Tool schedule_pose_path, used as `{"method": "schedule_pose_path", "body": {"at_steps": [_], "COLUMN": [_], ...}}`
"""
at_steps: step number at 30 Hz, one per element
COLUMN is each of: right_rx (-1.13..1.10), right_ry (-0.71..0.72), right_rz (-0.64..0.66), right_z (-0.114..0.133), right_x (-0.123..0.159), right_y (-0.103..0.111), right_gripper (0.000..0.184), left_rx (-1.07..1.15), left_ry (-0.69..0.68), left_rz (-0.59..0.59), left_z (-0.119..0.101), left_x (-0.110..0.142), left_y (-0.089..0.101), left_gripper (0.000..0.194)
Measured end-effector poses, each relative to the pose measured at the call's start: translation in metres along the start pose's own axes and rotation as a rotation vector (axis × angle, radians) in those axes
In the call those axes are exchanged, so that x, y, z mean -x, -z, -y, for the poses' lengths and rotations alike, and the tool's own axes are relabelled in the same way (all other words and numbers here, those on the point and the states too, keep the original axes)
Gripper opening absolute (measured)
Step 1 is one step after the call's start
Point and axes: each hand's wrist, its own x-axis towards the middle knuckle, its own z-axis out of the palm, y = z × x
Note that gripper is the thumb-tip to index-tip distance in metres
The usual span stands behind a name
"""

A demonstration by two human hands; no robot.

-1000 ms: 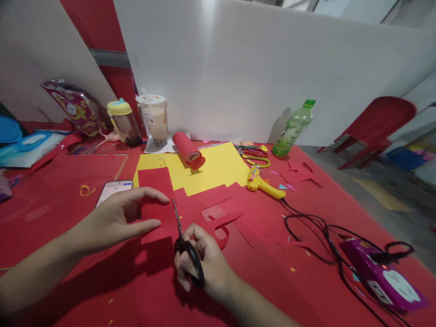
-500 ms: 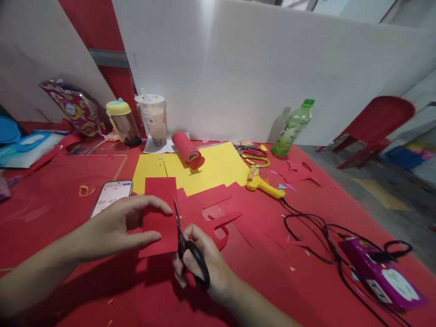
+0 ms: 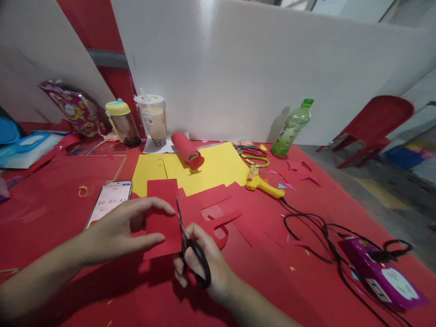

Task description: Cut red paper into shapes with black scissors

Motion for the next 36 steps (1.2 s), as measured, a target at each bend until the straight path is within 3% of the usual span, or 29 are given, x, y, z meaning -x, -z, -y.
{"method": "schedule_pose_path", "body": {"at_steps": [14, 36], "right_rx": [-0.214, -0.143], "right_ry": [-0.003, 0.024], "right_rz": [0.067, 0.023], "right_z": [-0.001, -0.003], "right_x": [0.000, 0.000], "right_y": [-0.001, 0.002], "right_gripper": [0.039, 0.038], "left_rx": [0.111, 0.064], "left_ry": [0.046, 0.038], "left_rz": [-0.042, -0.102], "left_z": [0.003, -0.001], "left_x": [0.001, 0.001], "left_y": [-0.010, -0.015], "left_gripper": [0.029, 0.028]}}
